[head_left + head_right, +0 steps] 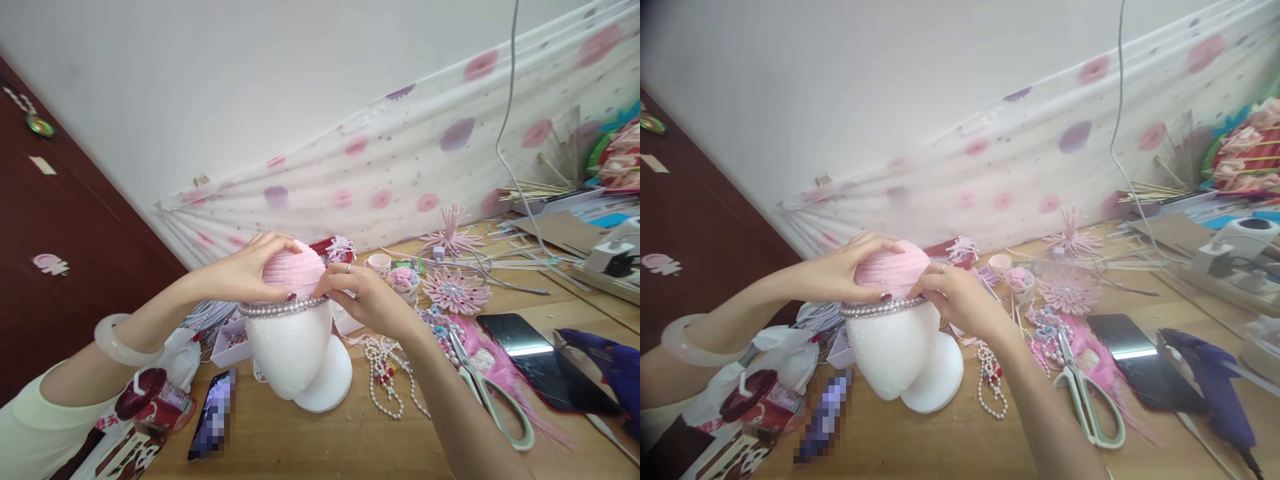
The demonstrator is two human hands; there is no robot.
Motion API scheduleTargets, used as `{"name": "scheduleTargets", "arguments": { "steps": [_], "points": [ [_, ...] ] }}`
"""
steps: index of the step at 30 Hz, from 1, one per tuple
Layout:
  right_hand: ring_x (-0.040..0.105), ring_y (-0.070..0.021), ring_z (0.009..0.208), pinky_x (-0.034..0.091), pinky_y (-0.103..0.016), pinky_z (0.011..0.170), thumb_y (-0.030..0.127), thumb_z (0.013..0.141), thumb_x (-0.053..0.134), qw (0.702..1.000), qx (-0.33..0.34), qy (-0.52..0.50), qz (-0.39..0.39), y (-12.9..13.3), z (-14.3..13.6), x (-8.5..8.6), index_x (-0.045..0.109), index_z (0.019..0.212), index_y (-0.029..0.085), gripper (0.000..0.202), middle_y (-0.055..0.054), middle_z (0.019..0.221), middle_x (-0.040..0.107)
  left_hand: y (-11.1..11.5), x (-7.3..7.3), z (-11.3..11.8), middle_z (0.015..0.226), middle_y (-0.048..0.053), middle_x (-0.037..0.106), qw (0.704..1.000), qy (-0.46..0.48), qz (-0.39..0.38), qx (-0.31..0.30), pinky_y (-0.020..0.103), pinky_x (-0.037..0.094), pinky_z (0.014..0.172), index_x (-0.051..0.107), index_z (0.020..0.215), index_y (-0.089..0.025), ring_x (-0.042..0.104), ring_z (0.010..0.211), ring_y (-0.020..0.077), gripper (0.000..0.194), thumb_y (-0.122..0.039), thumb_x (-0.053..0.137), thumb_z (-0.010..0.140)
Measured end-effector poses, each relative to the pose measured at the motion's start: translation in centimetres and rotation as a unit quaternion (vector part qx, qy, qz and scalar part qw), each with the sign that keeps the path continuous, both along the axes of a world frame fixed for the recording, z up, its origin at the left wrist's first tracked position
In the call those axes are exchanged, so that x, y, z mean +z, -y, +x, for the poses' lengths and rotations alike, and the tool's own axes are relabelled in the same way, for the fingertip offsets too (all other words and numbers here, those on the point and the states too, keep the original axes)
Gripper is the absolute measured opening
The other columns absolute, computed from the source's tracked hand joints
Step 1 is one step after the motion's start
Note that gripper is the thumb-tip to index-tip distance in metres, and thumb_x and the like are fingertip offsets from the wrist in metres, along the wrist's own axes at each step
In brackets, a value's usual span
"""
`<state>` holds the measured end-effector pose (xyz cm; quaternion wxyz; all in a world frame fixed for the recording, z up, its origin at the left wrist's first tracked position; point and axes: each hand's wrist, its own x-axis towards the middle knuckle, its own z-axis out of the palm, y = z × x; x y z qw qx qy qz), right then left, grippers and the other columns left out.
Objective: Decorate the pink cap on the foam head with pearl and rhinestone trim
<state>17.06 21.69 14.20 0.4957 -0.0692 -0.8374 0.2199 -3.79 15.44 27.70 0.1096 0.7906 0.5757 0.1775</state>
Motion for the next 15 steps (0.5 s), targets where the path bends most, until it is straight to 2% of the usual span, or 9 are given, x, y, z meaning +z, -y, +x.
{"name": "scheduleTargets", "arguments": {
  "steps": [3,9,15],
  "points": [
    [0.07,-0.018,0.086,0.053,-0.034,0.074,0.011,0.099,0.05,1.0,0.005,-0.001,-0.001,0.0,0.0,-0.1,0.078,0.096,0.026,0.031,-0.003,0.096,0.075,0.1,0.1,0.2,0.129,0.009,0.062,0.999,-0.033,-0.005,0.002,0.048,0.035,0.114,0.069,0.118,-0.024,0.051,0.13,0.0387,0.064,-0.034,0.084,0.057],
    [0.07,-0.0155,0.088,0.052,-0.03,0.076,0.005,0.097,0.053,1.0,0.0,0.01,0.012,-0.2,0.1,-0.2,0.077,0.095,0.022,0.029,-0.004,0.099,0.075,0.6,1.1,1.3,0.132,0.011,0.052,0.982,-0.181,-0.054,0.017,0.049,0.039,0.11,0.053,0.13,-0.023,0.048,0.127,0.0359,0.069,-0.05,0.072,0.07],
    [0.069,-0.0147,0.088,0.052,-0.028,0.075,-0.001,0.093,0.052,1.0,-0.007,0.009,0.023,0.0,0.1,-0.3,0.076,0.094,0.021,0.033,-0.004,0.098,0.073,0.3,1.3,2.4,0.126,0.012,0.052,0.971,-0.231,-0.053,0.043,0.048,0.044,0.104,0.053,0.127,-0.02,0.049,0.122,0.0372,0.071,-0.056,0.069,0.068]
  ]
}}
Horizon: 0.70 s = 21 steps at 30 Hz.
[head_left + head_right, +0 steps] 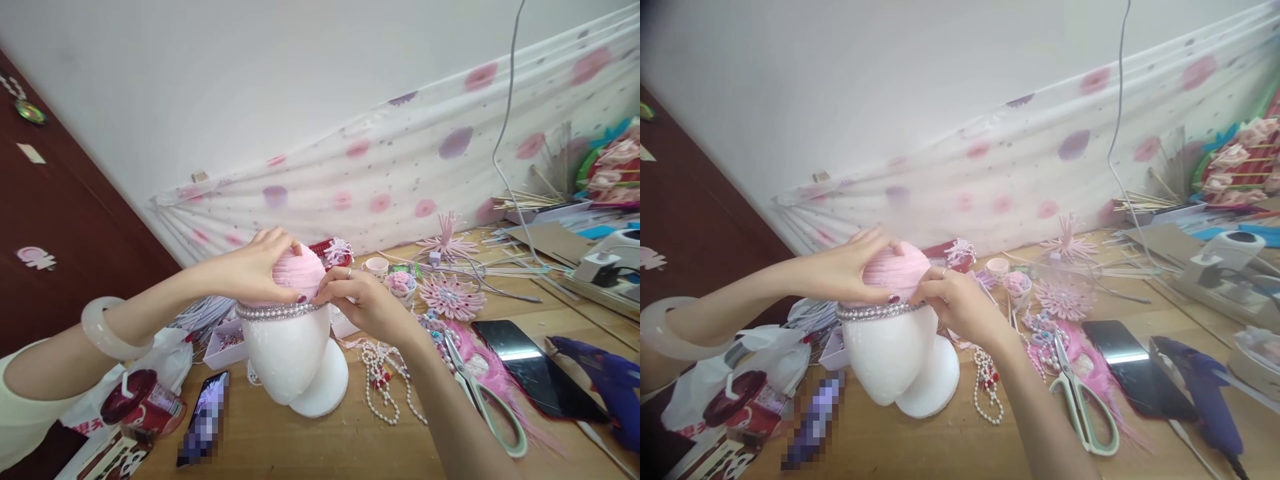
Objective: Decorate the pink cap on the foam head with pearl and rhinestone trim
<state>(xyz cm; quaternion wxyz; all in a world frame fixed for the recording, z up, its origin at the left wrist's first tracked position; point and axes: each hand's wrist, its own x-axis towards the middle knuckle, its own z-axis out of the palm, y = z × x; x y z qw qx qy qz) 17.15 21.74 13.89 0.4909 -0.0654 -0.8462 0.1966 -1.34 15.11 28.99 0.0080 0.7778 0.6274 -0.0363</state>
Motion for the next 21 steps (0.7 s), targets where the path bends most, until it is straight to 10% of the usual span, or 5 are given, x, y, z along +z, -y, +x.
{"name": "scheduleTargets", "arguments": {
  "steps": [21],
  "points": [
    [0.067,-0.0128,0.089,0.052,-0.028,0.077,-0.001,0.094,0.052,1.0,0.008,-0.011,-0.017,0.0,0.3,0.1,0.079,0.094,0.02,0.035,-0.004,0.097,0.07,-1.3,-0.8,-1.3,0.124,0.008,0.051,0.998,-0.023,0.016,-0.055,0.044,0.041,0.105,0.05,0.124,-0.021,0.045,0.123,0.0341,0.063,-0.049,0.06,0.069]
  ]
}}
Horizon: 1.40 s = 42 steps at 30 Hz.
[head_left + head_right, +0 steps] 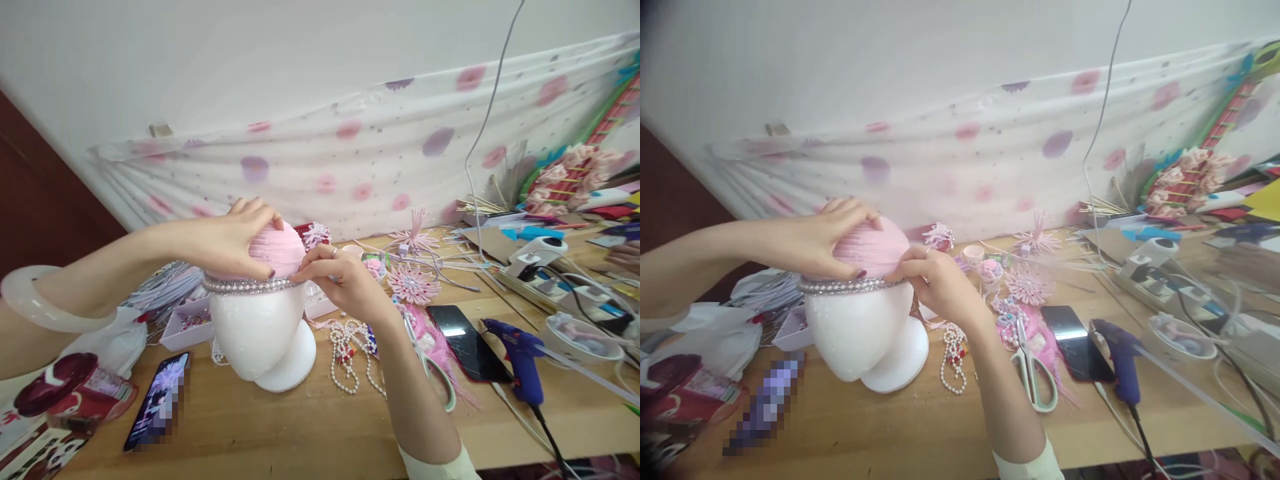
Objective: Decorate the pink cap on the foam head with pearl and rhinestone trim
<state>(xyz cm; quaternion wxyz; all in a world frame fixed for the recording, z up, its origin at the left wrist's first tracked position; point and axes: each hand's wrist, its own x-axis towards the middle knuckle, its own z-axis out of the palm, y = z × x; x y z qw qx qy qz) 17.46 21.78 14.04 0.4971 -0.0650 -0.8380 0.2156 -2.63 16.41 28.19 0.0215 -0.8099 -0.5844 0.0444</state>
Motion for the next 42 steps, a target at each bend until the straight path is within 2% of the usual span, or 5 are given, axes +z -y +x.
{"name": "scheduleTargets", "arguments": {
  "steps": [15,20,32,38,42],
  "points": [
    [0.066,-0.0125,0.09,0.052,-0.028,0.079,0.0,0.094,0.054,1.0,0.019,0.0,-0.019,0.1,-0.1,-0.1,0.08,0.094,0.021,0.033,-0.003,0.096,0.07,1.2,0.6,0.6,0.129,0.012,0.05,0.998,-0.051,-0.04,0.012,0.045,0.042,0.106,0.046,0.133,-0.016,0.042,0.13,0.0358,0.074,-0.051,0.058,0.069],
    [0.066,-0.0129,0.092,0.052,-0.029,0.08,0.002,0.095,0.053,1.0,0.016,0.008,-0.025,0.1,-0.2,-0.1,0.079,0.093,0.023,0.033,-0.003,0.097,0.069,1.4,1.4,0.1,0.135,0.011,0.053,0.999,0.015,-0.043,-0.012,0.049,0.041,0.11,0.05,0.134,-0.02,0.044,0.134,0.033,0.062,-0.044,0.055,0.077],
    [0.067,-0.0121,0.087,0.052,-0.028,0.077,0.004,0.096,0.053,1.0,0.017,0.006,-0.026,0.1,-0.1,-0.1,0.079,0.092,0.023,0.033,-0.002,0.095,0.07,0.7,2.2,-0.6,0.146,0.01,0.054,0.997,0.016,-0.074,0.015,0.048,0.039,0.114,0.053,0.138,-0.028,0.046,0.139,0.0351,0.069,-0.053,0.062,0.074],
    [0.067,-0.0124,0.089,0.053,-0.029,0.08,0.004,0.096,0.053,0.999,0.023,0.013,-0.043,0.0,0.0,-0.1,0.08,0.093,0.025,0.034,-0.002,0.097,0.071,0.4,2.6,-2.3,0.145,0.003,0.062,0.993,0.099,-0.061,-0.014,0.045,0.041,0.114,0.062,0.137,-0.034,0.056,0.133,0.0329,0.065,-0.053,0.067,0.075],
    [0.067,-0.0129,0.09,0.054,-0.03,0.08,0.005,0.096,0.053,0.999,0.018,0.013,-0.046,0.1,-0.1,0.0,0.08,0.094,0.025,0.033,-0.003,0.098,0.071,0.6,2.1,-3.2,0.142,0.004,0.067,0.974,0.225,0.027,-0.014,0.044,0.044,0.114,0.068,0.133,-0.031,0.06,0.132,0.032,0.056,-0.062,0.051,0.09]
  ]
}}
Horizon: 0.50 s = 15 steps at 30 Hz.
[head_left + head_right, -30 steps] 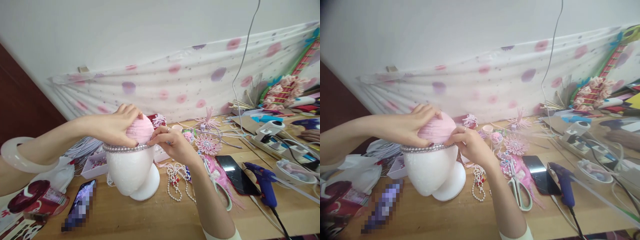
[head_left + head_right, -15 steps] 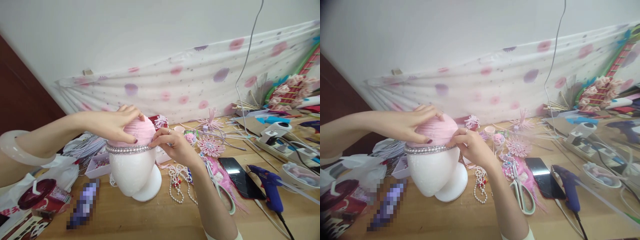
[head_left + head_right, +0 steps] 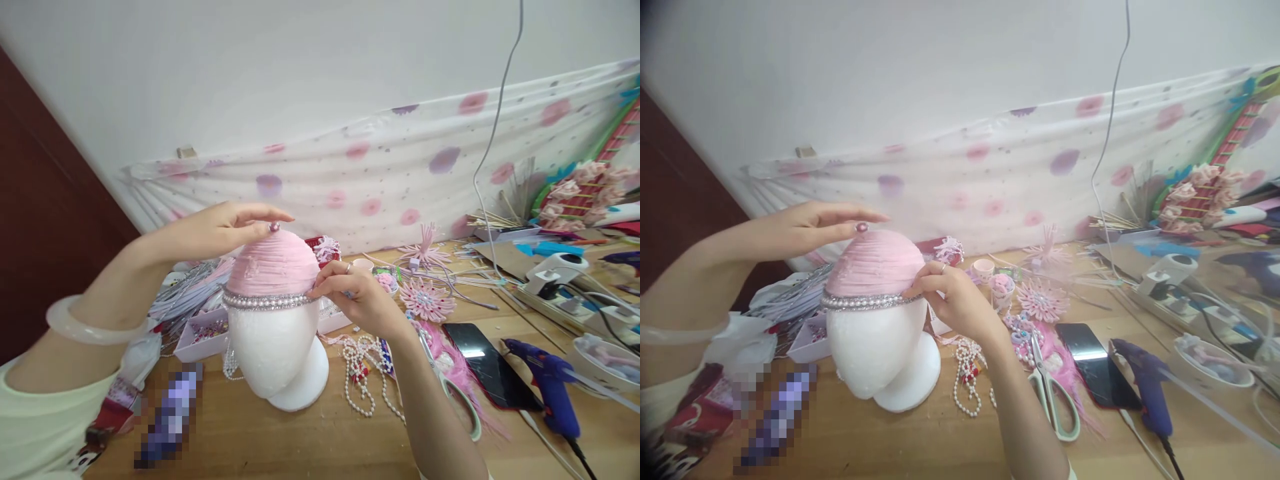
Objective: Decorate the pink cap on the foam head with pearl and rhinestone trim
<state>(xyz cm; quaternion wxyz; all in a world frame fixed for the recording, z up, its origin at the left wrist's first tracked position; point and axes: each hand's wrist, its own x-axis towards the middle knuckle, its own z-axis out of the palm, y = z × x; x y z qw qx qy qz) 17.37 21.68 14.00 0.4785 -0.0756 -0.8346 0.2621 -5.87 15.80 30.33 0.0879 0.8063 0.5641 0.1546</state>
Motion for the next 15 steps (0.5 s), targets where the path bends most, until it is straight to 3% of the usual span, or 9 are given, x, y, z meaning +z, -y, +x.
{"name": "scheduleTargets", "arguments": {
  "steps": [4,7,11,15],
  "points": [
    [0.068,-0.013,0.091,0.055,-0.03,0.081,0.006,0.096,0.055,1.0,-0.004,0.001,-0.003,0.0,0.0,0.0,0.08,0.094,0.025,0.031,-0.002,0.097,0.072,0.0,-1.5,-0.1,0.152,0.006,0.061,1.0,0.012,0.028,-0.001,0.045,0.034,0.123,0.065,0.136,-0.025,0.052,0.143,0.0294,0.059,-0.061,0.037,0.097],
    [0.067,-0.0131,0.089,0.055,-0.031,0.082,0.006,0.095,0.057,1.0,-0.013,0.001,0.007,-0.1,0.0,0.1,0.08,0.092,0.026,0.031,-0.002,0.096,0.073,-0.3,-2.5,-0.2,0.157,0.004,0.055,0.999,-0.036,0.012,-0.023,0.049,0.026,0.127,0.063,0.139,-0.029,0.047,0.147,0.0296,0.062,-0.065,0.038,0.096],
    [0.067,-0.0132,0.09,0.054,-0.031,0.083,0.006,0.095,0.057,1.0,-0.025,0.009,0.016,0.0,0.0,0.2,0.08,0.091,0.025,0.03,-0.002,0.095,0.073,-0.1,-3.3,-0.8,0.16,0.003,0.052,0.998,-0.056,0.036,-0.006,0.061,0.009,0.128,0.061,0.141,-0.032,0.039,0.153,0.0322,0.061,-0.066,0.039,0.096],
    [0.067,-0.0126,0.09,0.053,-0.03,0.083,0.006,0.095,0.057,1.0,-0.03,0.008,0.001,0.2,0.0,0.1,0.08,0.091,0.025,0.031,-0.001,0.096,0.073,1.0,-3.8,-1.3,0.16,0.007,0.052,0.996,-0.028,0.081,-0.003,0.055,0.019,0.128,0.059,0.145,-0.025,0.042,0.15,0.0333,0.069,-0.068,0.038,0.095]
  ]
}}
